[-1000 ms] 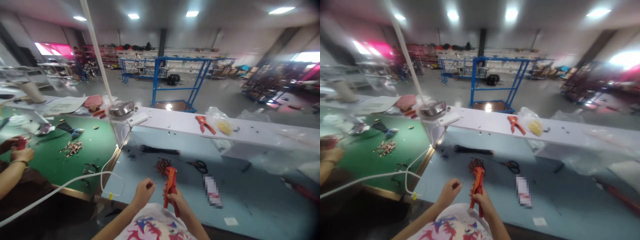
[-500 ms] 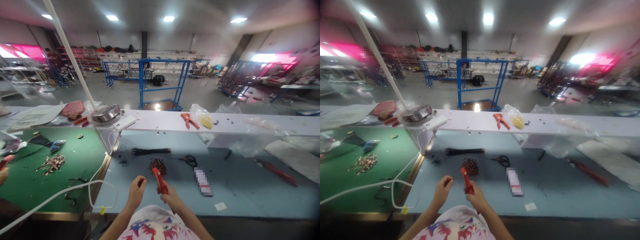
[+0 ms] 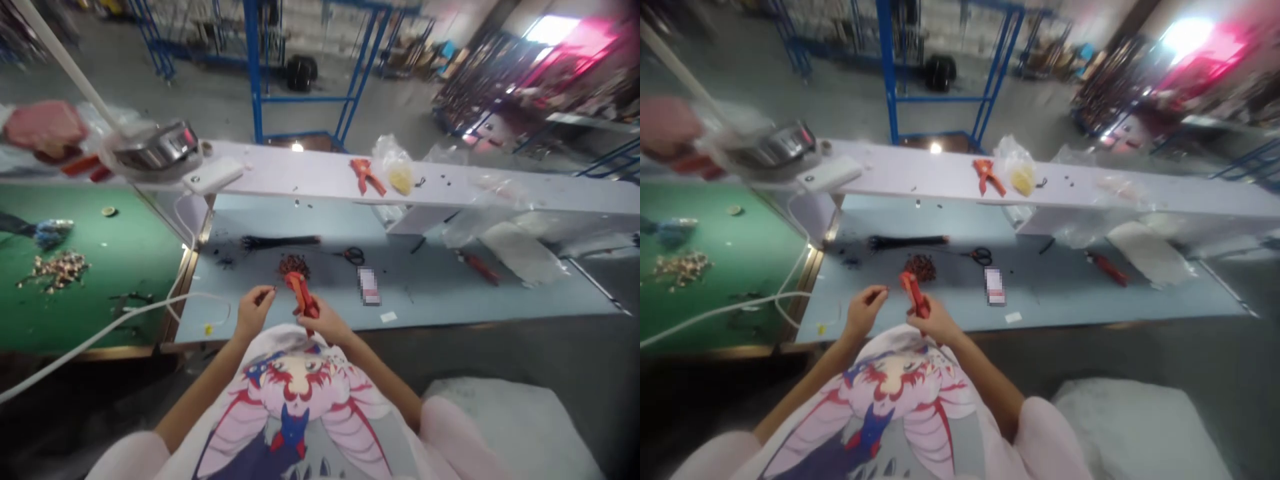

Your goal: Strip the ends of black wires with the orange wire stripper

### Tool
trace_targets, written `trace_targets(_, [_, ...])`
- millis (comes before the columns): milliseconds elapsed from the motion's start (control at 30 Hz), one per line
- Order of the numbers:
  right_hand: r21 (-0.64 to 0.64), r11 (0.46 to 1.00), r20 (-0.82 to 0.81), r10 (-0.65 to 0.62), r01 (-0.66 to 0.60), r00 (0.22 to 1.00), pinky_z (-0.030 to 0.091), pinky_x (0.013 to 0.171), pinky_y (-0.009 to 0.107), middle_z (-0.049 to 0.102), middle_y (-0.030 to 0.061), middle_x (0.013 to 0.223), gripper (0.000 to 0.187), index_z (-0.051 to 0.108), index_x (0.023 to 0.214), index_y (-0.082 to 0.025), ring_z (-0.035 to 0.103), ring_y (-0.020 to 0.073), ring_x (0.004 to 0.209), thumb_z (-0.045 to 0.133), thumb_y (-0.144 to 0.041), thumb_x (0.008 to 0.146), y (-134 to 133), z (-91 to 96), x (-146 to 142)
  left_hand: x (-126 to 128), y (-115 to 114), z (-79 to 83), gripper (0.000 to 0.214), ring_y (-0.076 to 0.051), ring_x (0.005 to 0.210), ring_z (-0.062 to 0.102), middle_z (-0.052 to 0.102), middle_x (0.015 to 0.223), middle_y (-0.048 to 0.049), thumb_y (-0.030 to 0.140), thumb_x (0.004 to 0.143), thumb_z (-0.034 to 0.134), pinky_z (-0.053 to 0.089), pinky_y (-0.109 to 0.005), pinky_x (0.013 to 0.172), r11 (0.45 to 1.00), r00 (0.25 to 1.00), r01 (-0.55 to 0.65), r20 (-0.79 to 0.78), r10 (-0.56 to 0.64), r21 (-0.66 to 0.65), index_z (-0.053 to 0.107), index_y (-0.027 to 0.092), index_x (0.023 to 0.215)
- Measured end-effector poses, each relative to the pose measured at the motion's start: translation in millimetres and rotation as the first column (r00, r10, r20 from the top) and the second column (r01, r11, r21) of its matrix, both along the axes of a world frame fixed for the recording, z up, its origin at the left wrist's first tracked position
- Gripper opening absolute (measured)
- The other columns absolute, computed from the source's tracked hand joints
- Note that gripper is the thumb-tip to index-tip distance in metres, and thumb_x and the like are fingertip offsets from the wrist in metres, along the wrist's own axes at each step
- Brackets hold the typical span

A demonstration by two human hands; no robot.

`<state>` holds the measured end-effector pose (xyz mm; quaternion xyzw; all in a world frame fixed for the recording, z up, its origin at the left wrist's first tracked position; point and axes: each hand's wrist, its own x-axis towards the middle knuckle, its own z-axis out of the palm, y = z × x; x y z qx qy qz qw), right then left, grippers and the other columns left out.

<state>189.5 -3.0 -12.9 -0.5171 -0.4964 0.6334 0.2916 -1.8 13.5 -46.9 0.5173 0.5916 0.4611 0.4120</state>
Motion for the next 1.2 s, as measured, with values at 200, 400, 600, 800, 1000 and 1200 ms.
trace_targets(200, [-0.086, 0.985, -0.281, 0.121, -0.150, 0.952, 0.049, 0.064, 0.027, 0.060, 0.0076, 0.098, 0.038, 0.052, 0.107, -0.016, 0.060, 0.0171, 0.084, 0.066, -0.027, 0.073, -9.9, 22.3, 6.7, -2.7, -13.8, 11.6, 0.016, -0.011, 0.068, 0.055, 0.065, 0.079, -0.0024, 0.030, 0.080, 0.059, 0.043, -0.022, 0.062, 0.995, 0.999, 0.022, -0.028, -0.019, 0.092, 0.068, 0.019, 0.086])
trace_targets(400, [-0.153, 0.959, -0.308, 0.182, -0.237, 0.934, 0.049, 0.056, 0.025, 0.060, 0.0064, 0.090, 0.036, 0.051, 0.106, -0.016, 0.058, 0.0147, 0.073, 0.066, -0.028, 0.076, -14.0, 22.4, 9.2, -5.4, -21.0, 25.2, 0.012, -0.009, 0.060, 0.048, 0.060, 0.070, -0.0006, 0.022, 0.082, 0.057, 0.040, -0.022, 0.059, 0.970, 0.976, 0.064, -0.215, -0.013, 0.233, 0.068, 0.018, 0.084])
trace_targets(600, [-0.154, 0.958, -0.375, 0.169, -0.242, 0.911, 0.051, 0.063, 0.027, 0.061, 0.0069, 0.091, 0.037, 0.050, 0.108, -0.014, 0.060, 0.0147, 0.075, 0.066, -0.029, 0.078, -11.5, 12.9, 12.8, -5.4, -18.6, 30.6, 0.012, -0.009, 0.059, 0.047, 0.061, 0.071, -0.0021, 0.018, 0.081, 0.056, 0.041, -0.023, 0.061, 0.935, 0.941, 0.131, -0.338, -0.013, 0.329, 0.068, 0.016, 0.085])
trace_targets(800, [-0.139, 0.946, -0.389, 0.221, -0.294, 0.894, 0.051, 0.065, 0.027, 0.060, 0.0063, 0.090, 0.037, 0.050, 0.109, -0.015, 0.060, 0.0140, 0.074, 0.066, -0.030, 0.079, -9.7, 13.1, 11.7, -6.3, -17.2, 34.7, 0.011, -0.010, 0.063, 0.051, 0.062, 0.073, -0.0031, 0.015, 0.082, 0.055, 0.043, -0.023, 0.063, 0.909, 0.915, 0.170, -0.405, -0.001, 0.382, 0.066, 0.015, 0.083])
trace_targets(1000, [-0.121, 0.956, -0.360, 0.210, -0.268, 0.909, 0.051, 0.066, 0.029, 0.061, 0.0066, 0.088, 0.037, 0.052, 0.107, -0.014, 0.060, 0.0157, 0.076, 0.066, -0.032, 0.078, -9.6, 11.3, 7.6, -10.5, -18.3, 36.4, 0.010, -0.015, 0.074, 0.056, 0.064, 0.076, -0.0049, 0.016, 0.080, 0.057, 0.045, -0.027, 0.069, 0.881, 0.876, 0.189, -0.479, 0.048, 0.433, 0.066, 0.016, 0.083])
trace_targets(1200, [-0.100, 0.953, -0.321, 0.242, -0.287, 0.916, 0.050, 0.064, 0.029, 0.060, 0.0059, 0.083, 0.035, 0.053, 0.103, -0.012, 0.060, 0.0157, 0.072, 0.066, -0.034, 0.078, -9.3, 6.6, 8.8, -10.1, -18.6, 36.3, 0.011, -0.016, 0.075, 0.057, 0.064, 0.077, -0.0048, 0.016, 0.080, 0.056, 0.046, -0.028, 0.070, 0.873, 0.857, 0.211, -0.513, 0.051, 0.439, 0.066, 0.017, 0.084])
